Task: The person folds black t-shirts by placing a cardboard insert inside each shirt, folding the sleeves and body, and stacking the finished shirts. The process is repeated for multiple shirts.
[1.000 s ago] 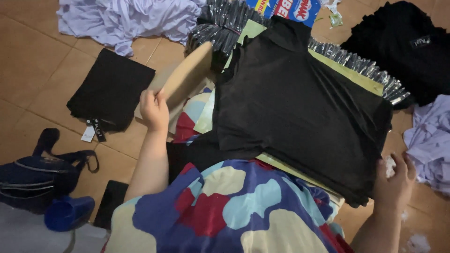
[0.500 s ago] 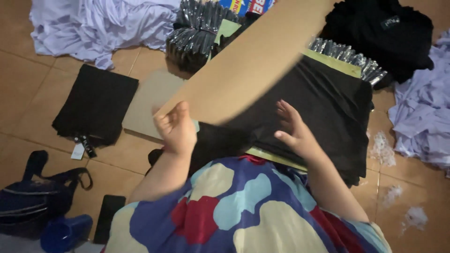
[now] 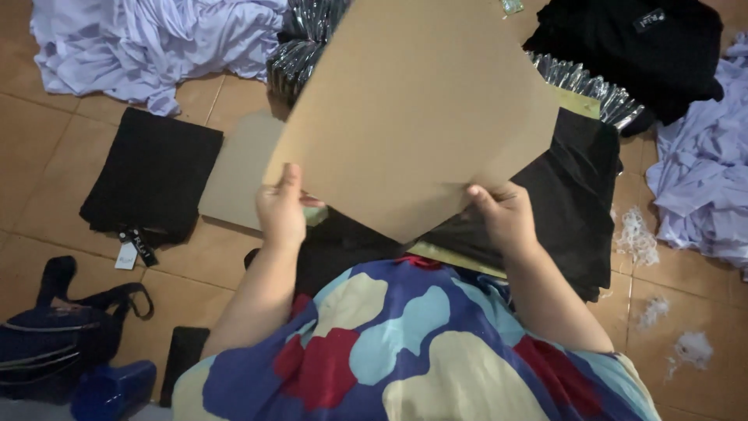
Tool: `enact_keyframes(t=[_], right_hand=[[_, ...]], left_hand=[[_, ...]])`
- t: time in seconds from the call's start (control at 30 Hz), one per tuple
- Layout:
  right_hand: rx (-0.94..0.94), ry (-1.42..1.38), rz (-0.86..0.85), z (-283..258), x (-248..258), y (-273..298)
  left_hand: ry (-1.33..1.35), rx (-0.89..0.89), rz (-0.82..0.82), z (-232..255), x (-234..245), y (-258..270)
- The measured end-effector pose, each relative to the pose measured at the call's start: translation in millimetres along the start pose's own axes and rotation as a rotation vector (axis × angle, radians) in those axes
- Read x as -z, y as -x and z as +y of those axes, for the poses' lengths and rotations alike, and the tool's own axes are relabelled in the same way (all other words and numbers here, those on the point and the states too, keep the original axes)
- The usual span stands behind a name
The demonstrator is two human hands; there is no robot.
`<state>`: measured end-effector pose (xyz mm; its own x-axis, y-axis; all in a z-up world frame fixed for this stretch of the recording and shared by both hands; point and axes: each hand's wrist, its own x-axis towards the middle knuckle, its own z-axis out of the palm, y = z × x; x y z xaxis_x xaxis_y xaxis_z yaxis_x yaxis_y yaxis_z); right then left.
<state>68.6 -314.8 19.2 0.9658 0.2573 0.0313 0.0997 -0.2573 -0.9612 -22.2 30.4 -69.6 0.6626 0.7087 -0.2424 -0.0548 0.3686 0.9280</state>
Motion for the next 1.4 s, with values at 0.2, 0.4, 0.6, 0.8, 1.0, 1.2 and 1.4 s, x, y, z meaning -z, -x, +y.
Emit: enact_keyframes(t=[0.2, 0.4, 0.6, 0.8, 1.0, 1.2, 1.4], right_hand=[[0.191, 0.099, 0.365, -13, 42, -25], [0.573, 0.326, 0.310, -30, 16, -46], [0.646, 0.621, -0.089, 35, -66, -63], [0.413, 1.018, -0.373, 85, -99, -49], [0.418, 1.083, -0.396, 79, -99, -48], [0.464, 1.152, -0.400, 64, -100, -45], [0.487, 1.176, -0.352, 65, -102, -40]], left_hand=[[0.400, -0.114, 0.286, 65, 34, -38], [0.604, -0.150, 0.427, -57, 174, -129], [0.458, 0.158, 0.616, -79, 153, -78], [-0.292, 0.368, 0.477, -74, 160, -72], [-0.483, 0.364, 0.338, -58, 181, -89], [-0.969, 0.013, 0.489, 57, 89, -13], [-1.039, 0.068, -0.301, 38, 49, 21]])
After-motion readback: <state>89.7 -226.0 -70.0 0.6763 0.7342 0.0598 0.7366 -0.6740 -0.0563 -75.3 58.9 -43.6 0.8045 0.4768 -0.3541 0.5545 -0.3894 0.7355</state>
